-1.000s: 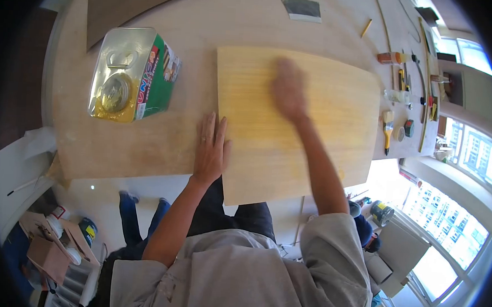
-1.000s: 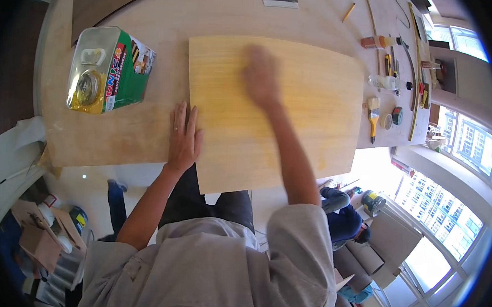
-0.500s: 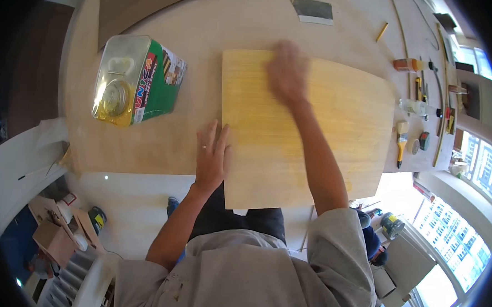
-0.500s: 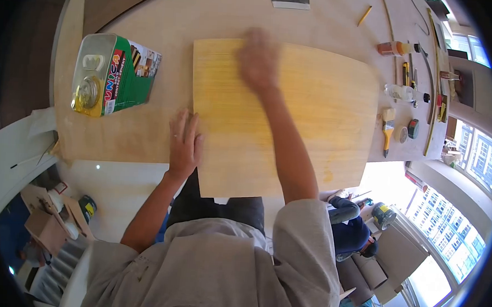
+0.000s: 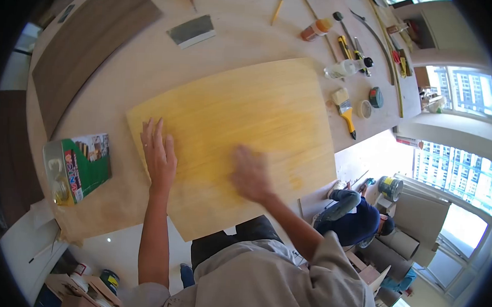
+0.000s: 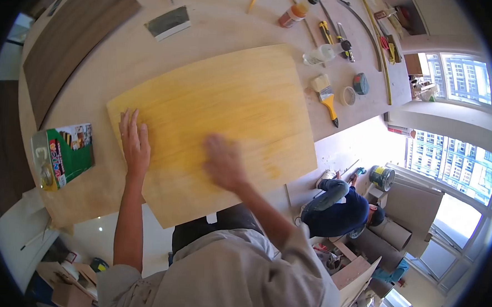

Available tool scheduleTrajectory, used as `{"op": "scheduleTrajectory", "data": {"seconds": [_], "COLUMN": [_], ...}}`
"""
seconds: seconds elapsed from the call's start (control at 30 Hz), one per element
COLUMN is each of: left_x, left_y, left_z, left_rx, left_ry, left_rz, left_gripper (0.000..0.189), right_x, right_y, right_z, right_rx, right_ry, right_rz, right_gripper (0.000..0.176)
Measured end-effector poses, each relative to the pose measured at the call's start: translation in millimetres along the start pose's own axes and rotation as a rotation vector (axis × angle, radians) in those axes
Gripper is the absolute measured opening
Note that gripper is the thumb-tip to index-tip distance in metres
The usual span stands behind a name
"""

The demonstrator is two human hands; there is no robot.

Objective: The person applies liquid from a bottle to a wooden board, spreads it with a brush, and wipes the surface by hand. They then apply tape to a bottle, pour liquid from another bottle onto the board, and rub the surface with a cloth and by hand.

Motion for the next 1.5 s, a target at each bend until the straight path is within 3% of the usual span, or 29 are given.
{"op": "scheduleTrajectory", "data": {"seconds": [0.1, 0.13, 0.2, 0.23, 0.27, 0.33, 0.4, 0.47, 0.5, 0.57, 0.67, 0.73, 0.77, 0.87, 0.9, 1.03, 1.1, 1.2, 1.27, 1.3, 1.37, 1.47, 1.5], "left_x": [-26, -30, -32, -35, -34, -35, -40, -38, -37, -36, -41, -40, -38, -36, -35, -37, -36, -37, -40, -41, -40, -40, -41], "left_y": [-2, -2, -6, -1, 0, -1, 1, -7, -5, 0, 1, 1, 0, 2, 1, 3, 3, -4, 3, 3, 3, 10, 11], "left_z": [-3, -7, -12, -14, -14, -8, -6, -6, -7, -8, -10, -6, -6, -9, -9, -16, -16, -14, -9, -7, -4, -9, -8], "left_rx": [-0.083, -0.114, -0.108, -0.112, -0.094, -0.064, -0.097, -0.080, -0.080, -0.088, -0.092, -0.109, -0.106, -0.106, -0.110, -0.120, -0.114, -0.107, -0.126, -0.133, -0.123, -0.119, -0.120], "left_ry": [0.144, 0.207, 0.256, 0.282, 0.237, 0.131, 0.194, 0.239, 0.244, 0.245, 0.239, 0.277, 0.280, 0.295, 0.301, 0.274, 0.280, 0.286, 0.293, 0.300, 0.309, 0.279, 0.270], "left_rz": [0.001, -0.011, 0.017, 0.014, -0.005, -0.037, 0.002, 0.024, 0.032, 0.037, 0.043, 0.039, 0.046, 0.042, 0.048, 0.035, 0.048, 0.048, 0.040, 0.039, 0.035, 0.041, 0.036], "left_gripper": [0.050, 0.051, 0.052, 0.053, 0.053, 0.053, 0.054, 0.055, 0.055, 0.055, 0.055, 0.056, 0.056, 0.056, 0.056, 0.056, 0.057, 0.058, 0.058, 0.059, 0.059, 0.060, 0.060], "right_x": [63, 75, 67, 55, 49, 16, 25, 8, 54, 99, 97, 81, 85, 80, 75, 92, 96, 101, 101, 89, 93, 84, 84], "right_y": [-62, -53, -4, 38, 92, 159, 180, 213, 230, 243, 119, -4, -55, -67, -37, 199, 265, 212, 99, 40, -15, 61, 117], "right_z": [-157, -175, -182, -168, -133, -43, -19, -97, -152, -228, -234, -236, -231, -216, -217, -235, -236, -250, -252, -260, -239, -246, -237], "right_rx": [-0.549, -0.691, -0.754, -0.717, -0.590, -0.057, 0.271, 0.211, -0.040, -0.261, -0.296, -0.606, -0.744, -0.830, -0.771, -0.491, -0.393, -0.368, -0.536, -0.607, -0.777, -0.818, -0.664], "right_ry": [-0.180, -0.190, -0.179, -0.157, -0.098, 0.002, 0.162, -0.201, 0.099, -0.218, -0.179, -0.079, -0.040, -0.214, -0.206, -0.132, -0.139, -0.009, -0.103, -0.179, -0.180, -0.214, -0.251], "right_rz": [-0.282, -0.275, -0.427, -0.532, -0.425, -0.320, -0.278, -0.389, -0.456, -0.587, -0.443, -0.207, -0.214, -0.367, -0.395, -0.647, -0.662, -0.548, -0.531, -0.405, -0.397, -0.513, -0.552], "right_gripper": [0.074, 0.077, 0.080, 0.078, 0.077, 0.073, 0.067, 0.064, 0.063, 0.062, 0.071, 0.085, 0.087, 0.088, 0.089, 0.088, 0.083, 0.081, 0.083, 0.086, 0.089, 0.088, 0.085]}}
Point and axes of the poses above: each hand's wrist, its own y-axis towards the middle knuckle, its own x-axis out of the back of the hand, z = x × y, the point moved 6 cm from there along y, towards the middle knuckle, and after that the axes turned 14 degrees about -z, right-handed, at the moved point
